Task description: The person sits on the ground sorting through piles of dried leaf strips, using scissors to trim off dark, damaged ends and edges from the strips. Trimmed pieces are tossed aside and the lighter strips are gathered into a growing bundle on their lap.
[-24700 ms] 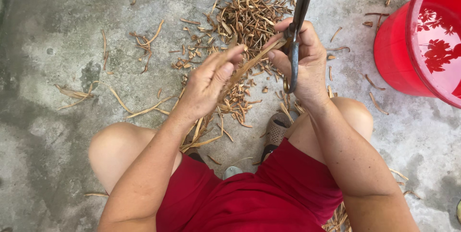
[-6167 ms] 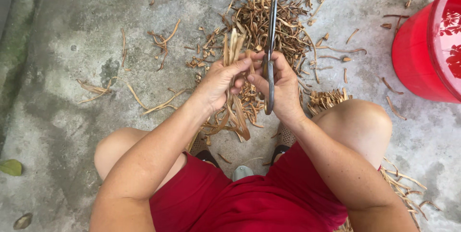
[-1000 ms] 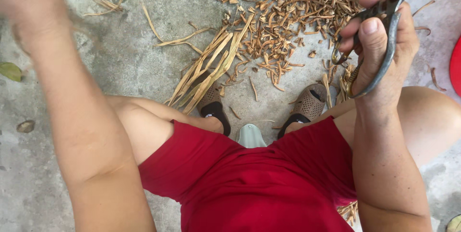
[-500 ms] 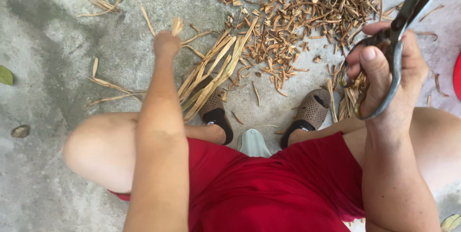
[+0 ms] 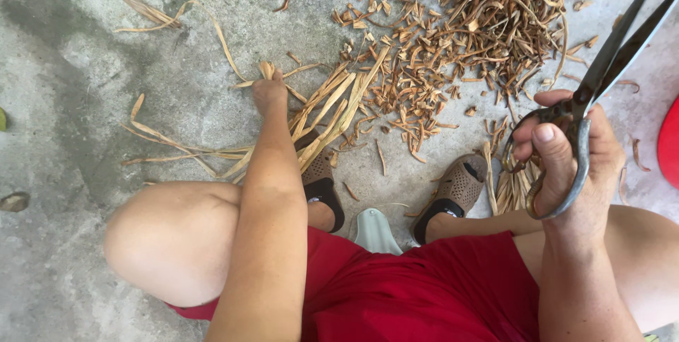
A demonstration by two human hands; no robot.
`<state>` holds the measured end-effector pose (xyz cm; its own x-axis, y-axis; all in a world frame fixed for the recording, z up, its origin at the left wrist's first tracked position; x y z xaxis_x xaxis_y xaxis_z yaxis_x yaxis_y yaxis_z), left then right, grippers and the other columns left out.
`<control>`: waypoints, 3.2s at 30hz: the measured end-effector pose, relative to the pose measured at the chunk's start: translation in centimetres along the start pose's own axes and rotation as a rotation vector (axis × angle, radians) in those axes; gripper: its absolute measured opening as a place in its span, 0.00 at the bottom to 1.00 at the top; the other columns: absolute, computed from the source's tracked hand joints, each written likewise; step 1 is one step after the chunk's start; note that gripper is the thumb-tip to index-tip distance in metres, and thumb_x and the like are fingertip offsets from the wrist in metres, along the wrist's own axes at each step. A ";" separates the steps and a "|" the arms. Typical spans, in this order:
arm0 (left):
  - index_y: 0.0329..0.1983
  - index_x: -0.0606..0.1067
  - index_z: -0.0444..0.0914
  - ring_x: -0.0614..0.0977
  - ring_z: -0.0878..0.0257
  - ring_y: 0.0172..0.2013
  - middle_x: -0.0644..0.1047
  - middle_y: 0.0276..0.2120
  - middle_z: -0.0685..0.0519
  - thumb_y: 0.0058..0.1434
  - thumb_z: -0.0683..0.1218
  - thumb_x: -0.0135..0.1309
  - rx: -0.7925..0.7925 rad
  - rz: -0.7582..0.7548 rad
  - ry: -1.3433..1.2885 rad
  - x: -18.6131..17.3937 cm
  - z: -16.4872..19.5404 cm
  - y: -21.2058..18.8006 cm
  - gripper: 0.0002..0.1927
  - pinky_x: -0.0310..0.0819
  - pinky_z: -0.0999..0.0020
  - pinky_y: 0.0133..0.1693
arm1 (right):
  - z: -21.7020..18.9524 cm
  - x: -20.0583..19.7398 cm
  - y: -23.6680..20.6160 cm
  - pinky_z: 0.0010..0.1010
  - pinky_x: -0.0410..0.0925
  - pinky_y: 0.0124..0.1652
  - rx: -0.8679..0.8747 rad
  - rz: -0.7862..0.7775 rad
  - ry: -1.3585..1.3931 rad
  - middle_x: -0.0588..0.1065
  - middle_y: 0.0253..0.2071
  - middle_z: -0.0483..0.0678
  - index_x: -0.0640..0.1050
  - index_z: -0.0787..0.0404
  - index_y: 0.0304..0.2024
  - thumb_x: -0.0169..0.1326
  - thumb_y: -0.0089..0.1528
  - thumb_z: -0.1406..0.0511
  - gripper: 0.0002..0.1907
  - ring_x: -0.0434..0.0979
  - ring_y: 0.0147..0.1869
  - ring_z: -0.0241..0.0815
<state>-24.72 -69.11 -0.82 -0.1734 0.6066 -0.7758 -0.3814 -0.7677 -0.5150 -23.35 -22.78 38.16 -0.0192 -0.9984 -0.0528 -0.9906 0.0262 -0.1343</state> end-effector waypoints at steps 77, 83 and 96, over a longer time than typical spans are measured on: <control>0.49 0.82 0.39 0.76 0.71 0.24 0.85 0.32 0.54 0.61 0.47 0.64 0.973 -1.078 -0.169 -7.5 24.5 -45.5 0.14 0.70 0.75 0.24 | -3.1 -9.8 -0.4 0.21 0.71 0.45 -0.395 0.218 0.423 0.80 0.53 0.51 0.68 0.60 0.63 0.63 0.68 0.75 0.25 0.79 0.47 0.33; 0.52 0.81 0.40 0.83 0.74 0.36 0.86 0.36 0.57 0.60 0.48 0.65 1.206 -1.057 -0.148 -7.6 24.3 -47.6 0.17 0.77 0.76 0.40 | -2.7 -9.0 0.4 0.24 0.71 0.41 -0.345 0.197 0.491 0.79 0.44 0.49 0.70 0.60 0.60 0.63 0.66 0.76 0.24 0.77 0.42 0.34; 0.46 0.81 0.38 0.72 0.76 0.20 0.83 0.28 0.58 0.66 0.49 0.60 1.095 -0.997 -0.482 -10.6 27.1 -45.4 0.11 0.66 0.79 0.22 | -3.3 -6.8 -0.1 0.30 0.71 0.53 -0.199 -0.014 0.043 0.73 0.53 0.47 0.66 0.60 0.68 0.67 0.60 0.53 0.40 0.73 0.55 0.36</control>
<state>-30.20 -35.10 40.67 0.3616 0.9323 0.0021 -0.9307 0.3611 -0.0580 -23.52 -16.19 41.77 -0.0065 -0.9999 -0.0096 -0.9979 0.0059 0.0639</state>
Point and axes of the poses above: each hand's wrist, its own y-axis towards the middle knuckle, its own x-axis out of the palm, z = x × y, the point moved 8 cm from there along y, towards the middle knuckle
